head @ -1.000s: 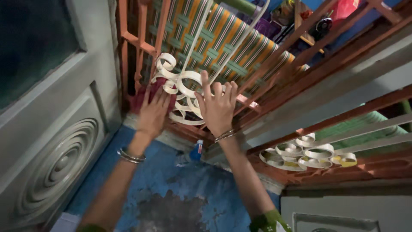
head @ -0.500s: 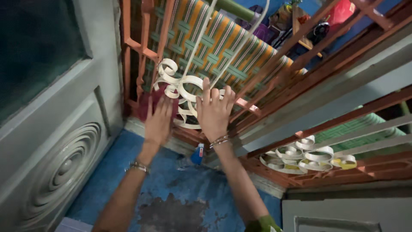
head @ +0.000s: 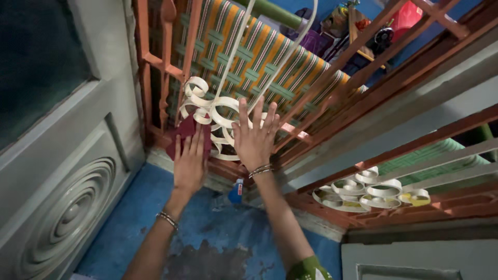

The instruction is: The person wipes a metal window grille with a red cloth. They move the cloth along the vertical bars and decorative white scrollwork, cleaning different sections of the grille from top to bottom.

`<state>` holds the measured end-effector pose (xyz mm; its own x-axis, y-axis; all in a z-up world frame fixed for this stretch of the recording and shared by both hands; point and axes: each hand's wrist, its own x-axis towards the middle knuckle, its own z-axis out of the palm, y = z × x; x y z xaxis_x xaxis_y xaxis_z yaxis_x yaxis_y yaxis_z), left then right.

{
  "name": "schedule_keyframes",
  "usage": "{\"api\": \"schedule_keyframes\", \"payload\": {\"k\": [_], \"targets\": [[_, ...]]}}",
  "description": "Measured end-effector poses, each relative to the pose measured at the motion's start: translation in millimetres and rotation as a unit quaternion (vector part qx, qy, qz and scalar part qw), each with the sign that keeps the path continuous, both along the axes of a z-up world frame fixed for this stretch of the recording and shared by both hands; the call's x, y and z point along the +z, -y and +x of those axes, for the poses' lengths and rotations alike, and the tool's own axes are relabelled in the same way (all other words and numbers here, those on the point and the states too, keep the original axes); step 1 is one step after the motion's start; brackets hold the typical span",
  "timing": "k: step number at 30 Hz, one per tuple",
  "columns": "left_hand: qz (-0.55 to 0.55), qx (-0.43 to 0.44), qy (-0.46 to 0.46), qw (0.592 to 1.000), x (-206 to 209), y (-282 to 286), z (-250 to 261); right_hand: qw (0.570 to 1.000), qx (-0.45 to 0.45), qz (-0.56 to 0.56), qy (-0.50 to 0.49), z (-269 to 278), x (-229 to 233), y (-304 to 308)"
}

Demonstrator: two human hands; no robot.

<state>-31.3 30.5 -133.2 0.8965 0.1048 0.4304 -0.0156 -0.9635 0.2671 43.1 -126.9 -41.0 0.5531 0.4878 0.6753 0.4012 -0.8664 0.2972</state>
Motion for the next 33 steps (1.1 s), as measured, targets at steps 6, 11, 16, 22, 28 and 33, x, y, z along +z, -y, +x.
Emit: {"api": "schedule_keyframes", "payload": {"k": [6,11,16,22,28,33], "targets": [[0.026,-0.011,-0.062,0.998,-10,-8,30,0.998,0.010,-0.011,0.053,10,-13,6],[-0.087,-0.007,0.038,0.995,-28,8,19,0.997,0.025,-0.022,0.074,12,-16,10],[-0.054,-0.052,0.079,0.994,-28,-14,33,0.995,0.041,-0.015,0.094,17,-18,9],[-0.127,-0.042,0.090,0.987,-18,-10,30,0.993,0.041,-0.010,0.114,20,-24,10],[-0.486,0.073,0.119,0.863,11,4,-26,0.990,0.049,-0.007,0.135,24,-21,8],[-0.607,0.157,0.324,0.709,35,-9,3,0.992,0.043,-0.002,0.119,24,-23,8]]}}
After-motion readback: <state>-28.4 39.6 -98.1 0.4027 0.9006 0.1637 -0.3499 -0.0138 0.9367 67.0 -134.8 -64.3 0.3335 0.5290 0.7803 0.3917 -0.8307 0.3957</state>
